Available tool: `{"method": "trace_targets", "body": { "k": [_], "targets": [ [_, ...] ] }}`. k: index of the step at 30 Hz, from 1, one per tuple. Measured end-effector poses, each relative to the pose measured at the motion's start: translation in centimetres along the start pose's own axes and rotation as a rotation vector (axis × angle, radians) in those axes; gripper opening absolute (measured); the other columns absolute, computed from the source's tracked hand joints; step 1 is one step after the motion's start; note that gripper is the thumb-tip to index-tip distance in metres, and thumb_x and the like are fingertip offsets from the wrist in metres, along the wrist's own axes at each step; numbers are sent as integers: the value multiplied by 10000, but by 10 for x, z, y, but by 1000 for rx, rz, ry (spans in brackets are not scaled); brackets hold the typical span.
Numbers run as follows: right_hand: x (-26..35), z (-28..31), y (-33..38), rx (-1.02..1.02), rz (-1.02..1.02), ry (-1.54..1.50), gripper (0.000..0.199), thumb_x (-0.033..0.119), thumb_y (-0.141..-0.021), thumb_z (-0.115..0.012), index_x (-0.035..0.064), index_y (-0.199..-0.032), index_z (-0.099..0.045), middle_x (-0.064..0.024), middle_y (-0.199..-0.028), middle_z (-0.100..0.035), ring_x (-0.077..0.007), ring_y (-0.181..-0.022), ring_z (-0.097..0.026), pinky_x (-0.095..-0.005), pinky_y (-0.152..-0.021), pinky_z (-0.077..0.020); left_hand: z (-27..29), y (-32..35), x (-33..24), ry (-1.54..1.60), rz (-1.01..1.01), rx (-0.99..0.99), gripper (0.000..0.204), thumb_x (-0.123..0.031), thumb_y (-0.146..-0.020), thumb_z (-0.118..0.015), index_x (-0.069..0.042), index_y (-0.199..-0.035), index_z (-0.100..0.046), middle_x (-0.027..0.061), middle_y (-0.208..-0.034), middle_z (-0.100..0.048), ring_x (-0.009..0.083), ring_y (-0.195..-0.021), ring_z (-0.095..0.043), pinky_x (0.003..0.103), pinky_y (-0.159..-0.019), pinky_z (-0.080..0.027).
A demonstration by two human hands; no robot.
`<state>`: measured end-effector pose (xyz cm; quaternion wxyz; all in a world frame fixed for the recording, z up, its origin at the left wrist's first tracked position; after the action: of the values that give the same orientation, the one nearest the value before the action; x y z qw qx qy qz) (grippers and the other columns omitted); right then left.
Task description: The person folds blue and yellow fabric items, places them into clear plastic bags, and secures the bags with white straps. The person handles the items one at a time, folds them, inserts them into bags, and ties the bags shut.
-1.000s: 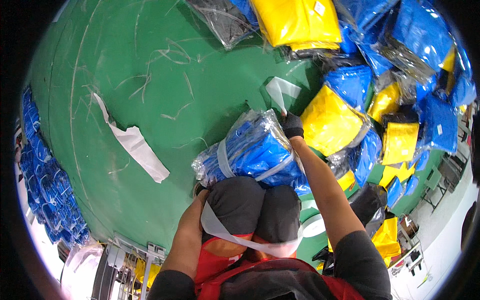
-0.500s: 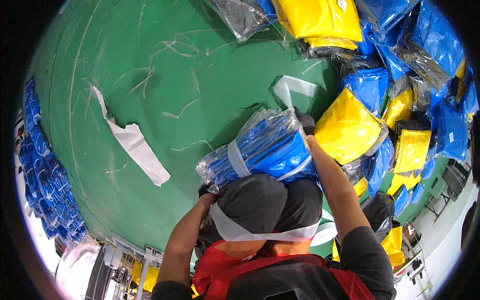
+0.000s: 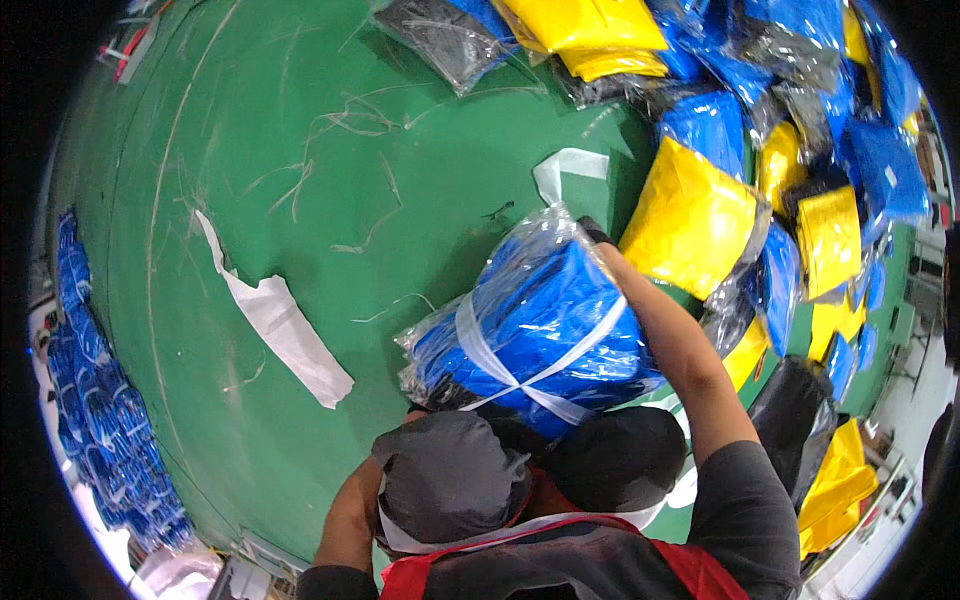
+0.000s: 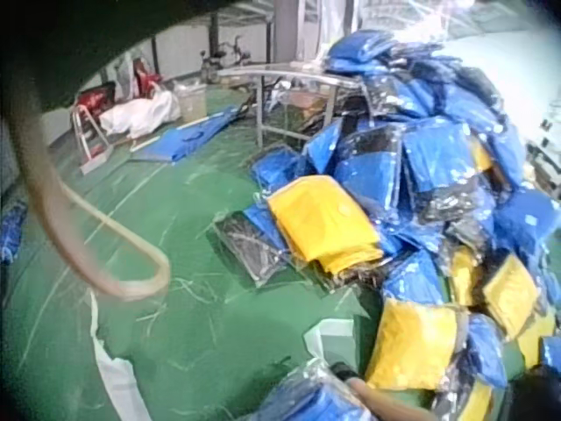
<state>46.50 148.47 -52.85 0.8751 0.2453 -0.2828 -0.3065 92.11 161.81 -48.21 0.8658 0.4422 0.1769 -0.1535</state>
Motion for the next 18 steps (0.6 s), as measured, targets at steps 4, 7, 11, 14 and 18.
{"method": "trace_targets", "body": {
  "k": [4, 7, 11, 14, 18],
  "targets": [
    [-26, 44, 73, -4, 59, -539, 540, 511, -934, -372, 62, -740, -601, -131, -718, -575, -258, -686, -568, -341, -643, -446, 34, -53, -40, -113, -177, -228, 565, -237, -897, -500, -40, -1384, -292, 212, -1187, -555, 359, -976, -573, 440, -840, -459],
    [-23, 126, 139, 10, 104, -1179, 549, 512, -947, -360, 87, -661, -556, -83, -626, -521, -199, -599, -522, -291, -574, -413, 92, -87, -76, -235, -351, -345, 581, -237, -896, -503, -40, -1392, -277, 216, -1185, -554, 367, -972, -575, 445, -836, -461],
    [-21, 189, 201, -164, 233, -1408, 588, 514, -964, -342, 120, -556, -495, -19, -502, -450, -122, -484, -460, -225, -481, -369, 172, -94, -95, -429, -536, -388, 602, -237, -893, -506, -38, -1403, -256, 221, -1184, -552, 378, -966, -578, 451, -831, -464],
    [-70, 157, 239, -485, 225, -956, 631, 532, -951, -361, 78, -534, -500, -25, -494, -460, -131, -492, -443, -287, -475, -320, 194, -86, -105, -582, -635, -331, 618, -237, -892, -509, -38, -1412, -240, 225, -1182, -551, 386, -962, -581, 456, -827, -466],
    [-79, 84, 277, -375, 57, -1061, 650, 534, -936, -400, 51, -514, -505, -38, -473, -467, -133, -461, -446, -281, -474, -339, 181, -51, -118, -760, -732, -141, 419, -191, -870, -513, 18, -1227, -449, 193, -851, -638, 371, -723, -621, 484, -624, -488]
  ]
}}
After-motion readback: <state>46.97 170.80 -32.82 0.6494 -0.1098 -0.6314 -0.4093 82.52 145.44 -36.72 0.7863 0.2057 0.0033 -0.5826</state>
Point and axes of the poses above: each hand's wrist, its own y-axis away from the middle knuckle, its own z-axis out of the back of the hand, x = y × z, the point moved 6 cm from there along -y, towards the middle knuckle
